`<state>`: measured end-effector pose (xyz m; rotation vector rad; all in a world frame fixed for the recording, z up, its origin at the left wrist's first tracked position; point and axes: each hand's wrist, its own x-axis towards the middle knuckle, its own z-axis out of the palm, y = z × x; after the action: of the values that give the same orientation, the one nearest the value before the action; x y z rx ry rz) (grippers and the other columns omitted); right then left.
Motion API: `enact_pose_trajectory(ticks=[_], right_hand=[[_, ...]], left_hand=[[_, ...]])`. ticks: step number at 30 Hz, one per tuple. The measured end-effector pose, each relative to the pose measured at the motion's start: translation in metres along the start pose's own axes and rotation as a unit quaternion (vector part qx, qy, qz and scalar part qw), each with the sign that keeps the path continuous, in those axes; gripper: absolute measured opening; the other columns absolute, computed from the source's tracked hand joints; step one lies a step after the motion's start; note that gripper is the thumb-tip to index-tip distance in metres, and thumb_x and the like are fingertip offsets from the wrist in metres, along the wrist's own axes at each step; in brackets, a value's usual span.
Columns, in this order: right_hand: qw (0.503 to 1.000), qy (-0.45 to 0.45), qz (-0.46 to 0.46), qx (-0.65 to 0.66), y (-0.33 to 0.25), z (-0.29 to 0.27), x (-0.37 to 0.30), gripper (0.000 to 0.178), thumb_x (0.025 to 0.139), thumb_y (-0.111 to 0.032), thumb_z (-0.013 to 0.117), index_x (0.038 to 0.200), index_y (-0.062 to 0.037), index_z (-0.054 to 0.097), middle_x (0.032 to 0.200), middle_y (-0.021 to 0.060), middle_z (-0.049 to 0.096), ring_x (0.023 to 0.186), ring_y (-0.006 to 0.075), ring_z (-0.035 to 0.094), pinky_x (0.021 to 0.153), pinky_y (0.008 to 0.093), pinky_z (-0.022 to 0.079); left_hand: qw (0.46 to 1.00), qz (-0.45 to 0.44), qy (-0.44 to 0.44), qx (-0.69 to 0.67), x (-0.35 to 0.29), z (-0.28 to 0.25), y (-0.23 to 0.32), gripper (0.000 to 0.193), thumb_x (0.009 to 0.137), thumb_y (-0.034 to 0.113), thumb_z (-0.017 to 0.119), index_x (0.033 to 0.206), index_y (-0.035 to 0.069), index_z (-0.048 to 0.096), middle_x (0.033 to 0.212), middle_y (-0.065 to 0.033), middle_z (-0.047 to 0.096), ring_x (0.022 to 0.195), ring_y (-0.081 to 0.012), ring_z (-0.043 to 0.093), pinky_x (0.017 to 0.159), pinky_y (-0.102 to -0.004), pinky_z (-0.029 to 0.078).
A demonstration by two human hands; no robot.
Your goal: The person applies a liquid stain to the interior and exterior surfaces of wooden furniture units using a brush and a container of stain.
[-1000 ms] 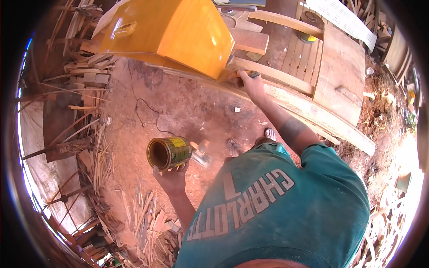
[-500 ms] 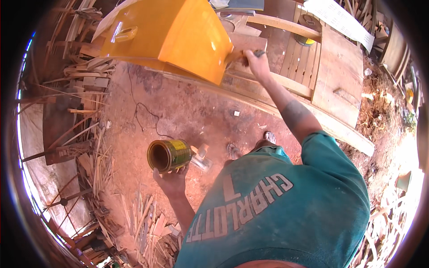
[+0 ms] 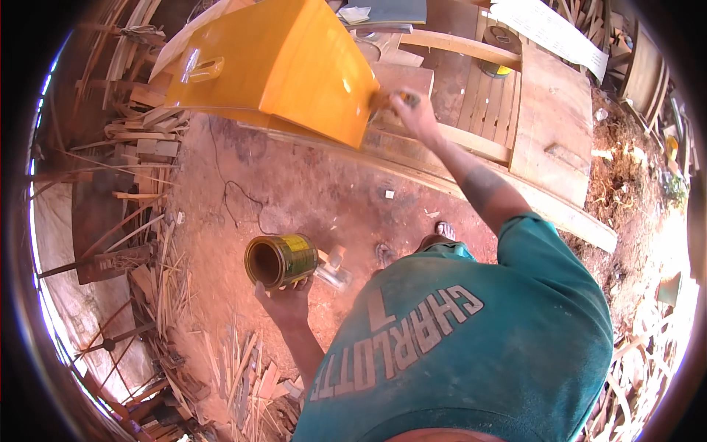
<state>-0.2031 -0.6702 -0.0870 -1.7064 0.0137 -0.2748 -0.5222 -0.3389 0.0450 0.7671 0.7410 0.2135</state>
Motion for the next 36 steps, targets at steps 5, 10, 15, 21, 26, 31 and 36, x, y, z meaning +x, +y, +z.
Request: enact_pose_trajectory(ticks=[5,10,15,21,26,31,36], right_hand=[[0.995,-0.013,0.102,0.010,0.005,-0.001,0.007,0.033,0.091,-0.028,0.063,0.103,0.0016,0.072,0.089,0.0189,0.074,0.081,0.0268,0.074,0.072,0.0387,0.055],[0.999,0.048,0.003,0.019,-0.007,-0.006,0.022,0.032,0.091,-0.027,0.064,0.104,0.0015,0.072,0.082,0.0172,0.074,0.072,0.0262,0.073,0.070,0.0372,0.055],[0.995,0.002,0.084,0.059,-0.010,-0.013,0.014,0.032,0.090,-0.027,0.064,0.106,0.0007,0.072,0.088,0.0183,0.075,0.081,0.0271,0.073,0.077,0.0381,0.055],[0.997,-0.005,0.069,0.040,-0.005,-0.007,0.018,0.034,0.091,-0.028,0.062,0.107,0.0002,0.072,0.090,0.0179,0.075,0.084,0.0267,0.073,0.079,0.0373,0.054],[0.969,0.015,-0.095,0.229,-0.125,-0.030,0.013,0.026,0.101,-0.020,0.060,0.116,-0.0014,0.070,0.097,0.0050,0.074,0.081,0.0112,0.064,0.077,0.0278,0.052],[0.984,0.061,-0.106,0.133,-0.045,-0.004,-0.018,0.023,0.100,-0.017,0.061,0.115,-0.0018,0.069,0.105,0.0054,0.073,0.088,0.0131,0.065,0.083,0.0277,0.051],[0.988,0.043,-0.086,0.124,-0.026,0.007,-0.018,0.021,0.101,-0.016,0.060,0.116,-0.0041,0.068,0.094,0.0028,0.069,0.084,0.0086,0.063,0.076,0.0254,0.051]], left_hand=[[1.000,-0.012,0.013,-0.020,0.004,-0.001,-0.003,0.081,0.082,0.055,0.066,0.147,0.011,0.044,0.148,-0.0241,0.035,0.132,-0.0433,0.041,0.108,-0.0634,0.040],[1.000,-0.002,-0.019,-0.015,0.008,-0.009,-0.004,0.086,0.080,0.056,0.070,0.149,0.014,0.042,0.150,-0.0254,0.030,0.134,-0.0447,0.037,0.109,-0.0666,0.037],[0.999,-0.021,-0.015,-0.030,0.007,0.000,-0.009,0.084,0.079,0.056,0.071,0.148,0.015,0.045,0.149,-0.0244,0.031,0.134,-0.0439,0.037,0.110,-0.0663,0.037],[0.999,-0.018,-0.030,-0.035,0.002,-0.001,-0.010,0.084,0.080,0.055,0.071,0.147,0.012,0.045,0.148,-0.0237,0.033,0.133,-0.0429,0.038,0.110,-0.0660,0.036],[1.000,-0.019,-0.004,-0.021,0.002,-0.006,-0.010,0.084,0.079,0.054,0.072,0.147,0.011,0.045,0.147,-0.0241,0.033,0.132,-0.0424,0.038,0.110,-0.0660,0.036],[0.999,-0.009,-0.034,-0.012,0.002,0.009,-0.011,0.084,0.079,0.055,0.071,0.146,0.011,0.045,0.147,-0.0246,0.034,0.133,-0.0430,0.038,0.111,-0.0661,0.036],[0.999,-0.008,-0.038,-0.005,-0.001,0.008,-0.012,0.077,0.089,0.057,0.056,0.149,0.011,0.043,0.150,-0.0228,0.035,0.135,-0.0442,0.039,0.110,-0.0650,0.038]])
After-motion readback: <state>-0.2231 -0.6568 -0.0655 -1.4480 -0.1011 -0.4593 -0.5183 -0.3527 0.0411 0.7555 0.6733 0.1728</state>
